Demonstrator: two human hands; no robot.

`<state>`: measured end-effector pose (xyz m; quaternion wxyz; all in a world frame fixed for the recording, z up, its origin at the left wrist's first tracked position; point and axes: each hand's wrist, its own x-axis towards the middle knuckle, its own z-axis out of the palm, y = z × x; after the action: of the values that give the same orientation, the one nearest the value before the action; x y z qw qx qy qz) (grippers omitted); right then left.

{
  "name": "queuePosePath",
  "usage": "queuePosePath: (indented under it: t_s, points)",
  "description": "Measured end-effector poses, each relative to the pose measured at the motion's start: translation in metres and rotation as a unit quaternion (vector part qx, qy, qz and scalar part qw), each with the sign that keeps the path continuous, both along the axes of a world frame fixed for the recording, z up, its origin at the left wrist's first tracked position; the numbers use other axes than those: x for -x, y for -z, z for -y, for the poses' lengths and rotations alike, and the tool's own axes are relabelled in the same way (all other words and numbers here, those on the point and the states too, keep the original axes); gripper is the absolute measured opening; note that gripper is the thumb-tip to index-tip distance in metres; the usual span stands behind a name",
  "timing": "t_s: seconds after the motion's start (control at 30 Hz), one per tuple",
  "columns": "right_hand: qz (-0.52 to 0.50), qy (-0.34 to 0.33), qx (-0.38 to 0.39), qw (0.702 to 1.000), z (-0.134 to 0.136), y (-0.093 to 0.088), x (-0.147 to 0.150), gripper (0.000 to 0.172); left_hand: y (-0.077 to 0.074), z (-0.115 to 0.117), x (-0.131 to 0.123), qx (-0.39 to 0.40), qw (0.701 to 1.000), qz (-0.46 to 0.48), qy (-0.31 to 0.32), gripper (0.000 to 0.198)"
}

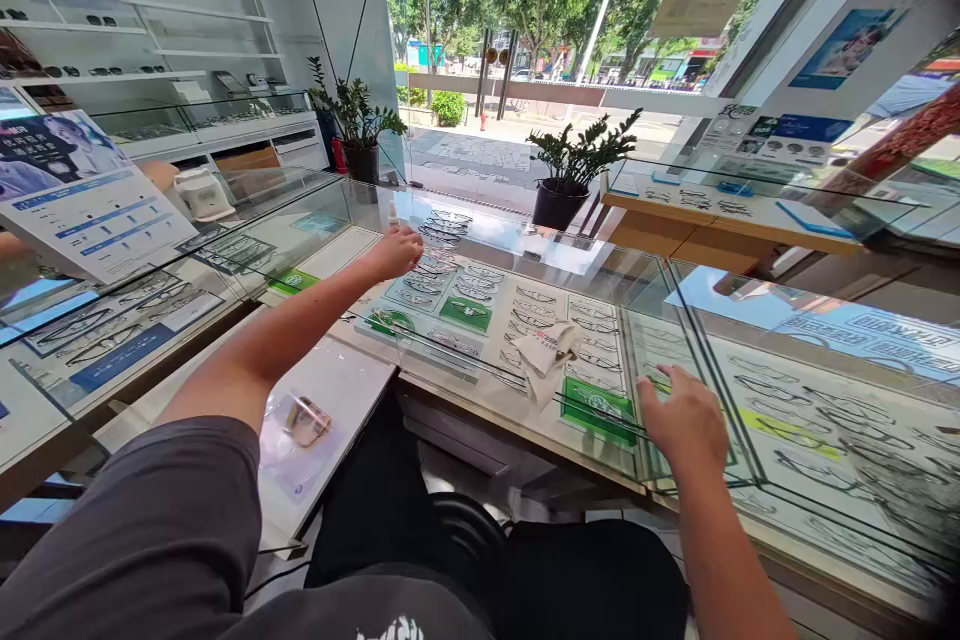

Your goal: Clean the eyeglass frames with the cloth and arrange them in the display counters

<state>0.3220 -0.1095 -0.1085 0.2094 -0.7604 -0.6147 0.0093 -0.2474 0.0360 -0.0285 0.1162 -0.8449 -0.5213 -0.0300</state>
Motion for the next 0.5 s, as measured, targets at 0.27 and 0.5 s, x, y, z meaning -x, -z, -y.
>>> queuePosePath:
  t_s: [0.27,0.5]
  points:
    - [0.009,0.006,-0.006,1.0,-0.007,0.01,-0.006,0.075,0.008,-0.016,0.001,-0.022,1.0,-0.008,0.01,0.021]
    - [0.013,0.001,-0.019,1.0,-0.005,0.011,-0.007,0.073,0.008,-0.019,-0.025,0.02,0.999,0.014,0.03,0.02]
